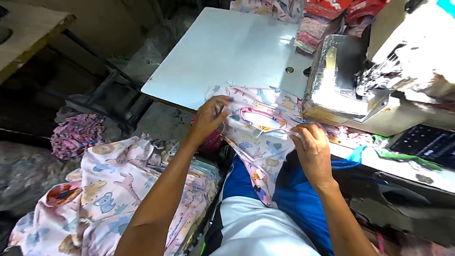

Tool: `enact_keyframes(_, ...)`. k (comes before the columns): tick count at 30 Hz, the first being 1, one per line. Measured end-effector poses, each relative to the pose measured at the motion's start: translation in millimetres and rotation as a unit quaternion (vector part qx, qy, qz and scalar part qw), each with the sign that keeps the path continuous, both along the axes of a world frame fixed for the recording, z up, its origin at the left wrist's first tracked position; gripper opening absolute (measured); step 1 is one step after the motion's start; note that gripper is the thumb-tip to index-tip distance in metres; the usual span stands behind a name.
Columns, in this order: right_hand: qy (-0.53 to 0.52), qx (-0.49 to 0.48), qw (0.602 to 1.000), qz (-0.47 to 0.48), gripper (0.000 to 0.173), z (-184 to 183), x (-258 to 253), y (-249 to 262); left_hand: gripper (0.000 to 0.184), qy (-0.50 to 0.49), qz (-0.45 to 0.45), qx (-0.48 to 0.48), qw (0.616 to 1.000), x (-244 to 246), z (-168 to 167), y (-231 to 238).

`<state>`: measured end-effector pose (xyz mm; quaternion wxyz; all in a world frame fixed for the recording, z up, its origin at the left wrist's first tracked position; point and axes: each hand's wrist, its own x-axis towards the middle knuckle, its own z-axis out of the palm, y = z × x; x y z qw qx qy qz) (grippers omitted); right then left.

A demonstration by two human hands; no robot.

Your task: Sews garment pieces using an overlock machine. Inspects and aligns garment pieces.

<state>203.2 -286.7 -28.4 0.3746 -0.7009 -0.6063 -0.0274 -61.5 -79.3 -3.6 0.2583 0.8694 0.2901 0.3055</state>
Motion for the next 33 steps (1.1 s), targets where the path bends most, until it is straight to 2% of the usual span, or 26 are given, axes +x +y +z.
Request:
enact_keyframes(3,0.003,-0.013,1.000,-0.005,0.012,4.4,-1.7,3.8,0.026,0.016,-0.021,0.025,0.999,0.1,-5.3,-1.0)
enact_keyframes(7,0.016,0.017,1.000,0.012,0.013,9.3,4.0,3.2,0.023,0.004,-0.027,0.021,0.999,-4.6,-7.7,-0.3)
enact_keyframes(11,0.073,0.049,0.996,0.031,0.016,26.0,13.2,-5.5,0.019,0.012,0.004,0.020,1.000,-1.3,-6.2,-1.9)
enact_keyframes(16,0.178,0.044,0.980,0.075,0.019,36.8,15.2,-17.5,0.014,0.020,0.024,0.059,0.998,12.1,-8.4,-8.1)
enact_keyframes(18,0.173,0.045,0.981,0.074,0.019,35.3,16.3,-20.2,0.016,0.022,0.035,0.069,0.997,16.3,-7.9,-12.1)
enact_keyframes(22,0.105,0.054,0.992,0.045,0.020,30.8,22.7,-21.4,0.031,0.045,0.080,0.064,0.994,20.6,-10.8,-15.4)
enact_keyframes(26,0.045,0.071,0.996,0.002,0.017,36.4,26.5,-24.7,0.030,0.033,0.106,-0.007,0.994,27.7,9.0,-31.9)
enact_keyframes(30,0.067,0.069,0.995,-0.011,0.020,47.5,31.7,-36.7,0.021,-0.067,0.027,-0.141,0.987,36.9,35.7,-54.1)
enact_keyframes(33,0.039,0.100,0.992,-0.059,0.025,63.7,34.4,-51.9,0.022,-0.069,-0.042,-0.100,0.992,37.0,44.1,-62.8)
